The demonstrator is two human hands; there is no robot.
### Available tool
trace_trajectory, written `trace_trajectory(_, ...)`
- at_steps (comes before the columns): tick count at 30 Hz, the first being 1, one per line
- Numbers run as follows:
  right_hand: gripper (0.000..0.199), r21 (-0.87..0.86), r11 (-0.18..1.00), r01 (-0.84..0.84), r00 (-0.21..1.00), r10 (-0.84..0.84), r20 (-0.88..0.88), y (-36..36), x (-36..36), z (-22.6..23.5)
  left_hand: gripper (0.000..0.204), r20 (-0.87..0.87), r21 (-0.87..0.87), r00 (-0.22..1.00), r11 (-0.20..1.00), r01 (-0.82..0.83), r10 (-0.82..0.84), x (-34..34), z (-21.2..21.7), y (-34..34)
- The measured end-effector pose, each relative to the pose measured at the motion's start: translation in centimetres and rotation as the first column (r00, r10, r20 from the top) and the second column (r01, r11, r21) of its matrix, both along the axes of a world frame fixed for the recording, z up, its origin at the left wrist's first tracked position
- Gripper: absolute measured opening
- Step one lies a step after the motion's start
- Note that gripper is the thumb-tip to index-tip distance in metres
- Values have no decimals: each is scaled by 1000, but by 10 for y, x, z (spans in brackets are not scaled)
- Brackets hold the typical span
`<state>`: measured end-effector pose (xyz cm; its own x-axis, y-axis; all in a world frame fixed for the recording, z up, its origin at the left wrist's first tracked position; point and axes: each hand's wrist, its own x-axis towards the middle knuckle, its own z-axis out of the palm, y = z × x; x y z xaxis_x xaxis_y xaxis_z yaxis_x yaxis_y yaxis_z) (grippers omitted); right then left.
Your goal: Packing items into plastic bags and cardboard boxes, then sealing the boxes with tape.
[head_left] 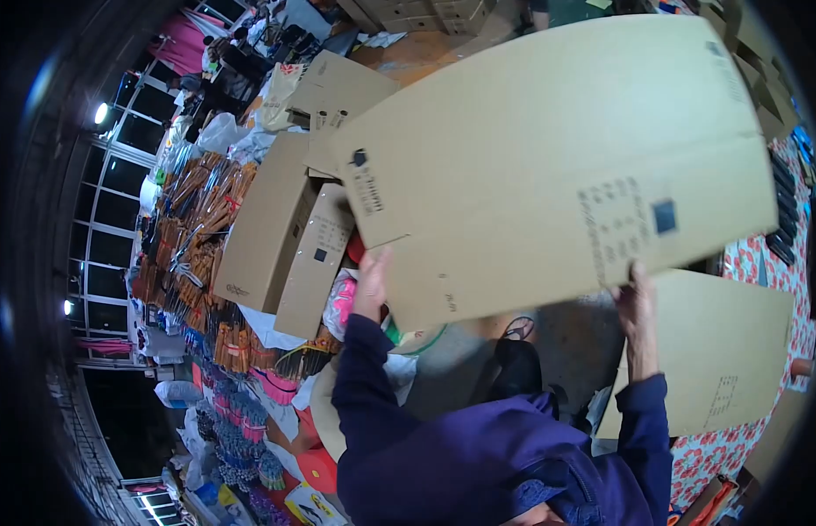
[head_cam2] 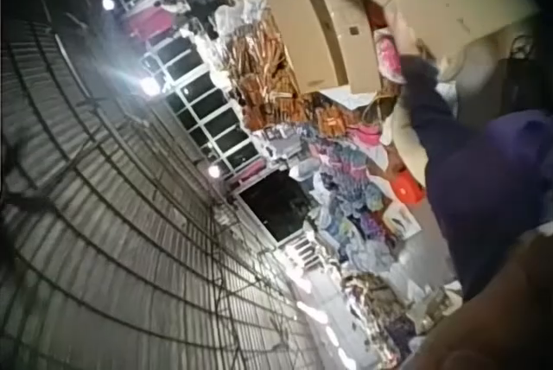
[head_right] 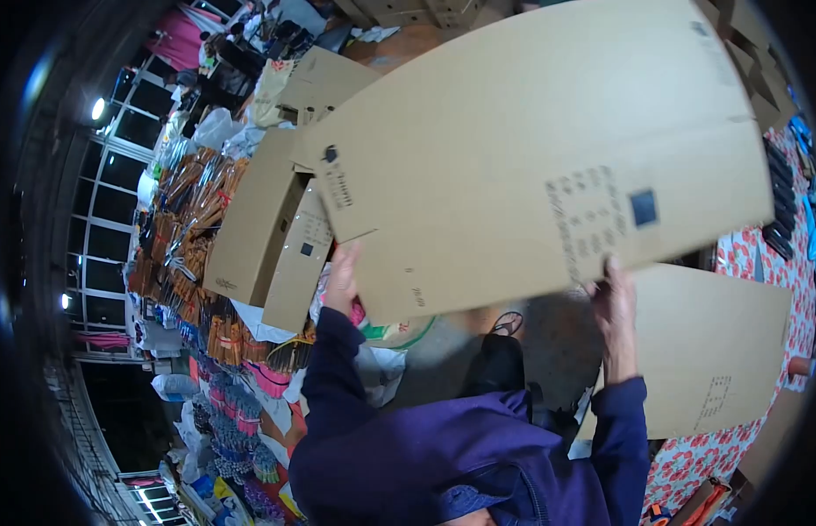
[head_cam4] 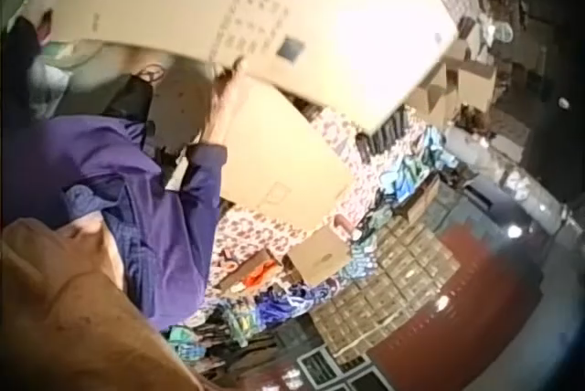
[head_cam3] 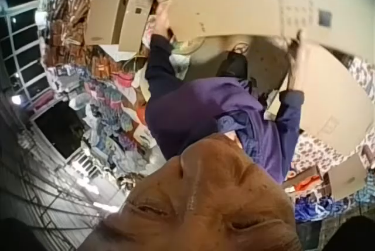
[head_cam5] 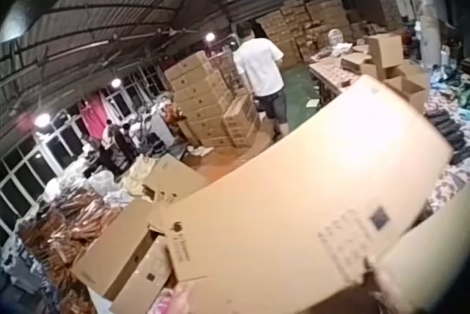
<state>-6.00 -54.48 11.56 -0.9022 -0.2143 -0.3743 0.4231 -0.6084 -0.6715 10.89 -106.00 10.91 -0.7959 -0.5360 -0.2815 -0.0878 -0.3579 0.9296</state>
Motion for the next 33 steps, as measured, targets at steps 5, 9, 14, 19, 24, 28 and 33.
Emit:
trace_trajectory(5, 17, 100, 912, -397, 894, 360, 267, -150, -8, -19, 37, -25, -308, 994, 946, -106, 103, -17, 66, -106)
trace_trajectory(9, 16, 9, 849, -528, 794, 490, 359, -163, 26, -40, 40, 98, -576, 966, 805, -140, 238, -71, 106, -140)
trace_trajectory(14, 17, 149, 927, -344, 853, 242, 463, -95, 46, -83, 38, 196, -791, 964, 610, 47, 180, -161, 73, -205)
trace_trajectory(19, 17, 224, 971, -78, 922, -16, 388, -13, 78, -113, 41, 460, -792, 862, 538, 289, 213, -232, 37, -233)
trace_trajectory(24, 9, 303, 930, 210, 813, -338, 474, 29, 136, -163, 40, 581, -804, 757, 359, 474, 301, -275, -1, -257)
trace_trajectory(28, 13, 437, 865, 245, 622, -487, 613, -22, 155, -134, 38, 590, -766, 750, 500, 404, 299, -311, -25, -319)
trace_trajectory(33, 11, 746, 619, -244, 954, 16, 299, 0, 195, -253, 39, 625, -744, 698, 538, 396, 350, -346, -52, -436)
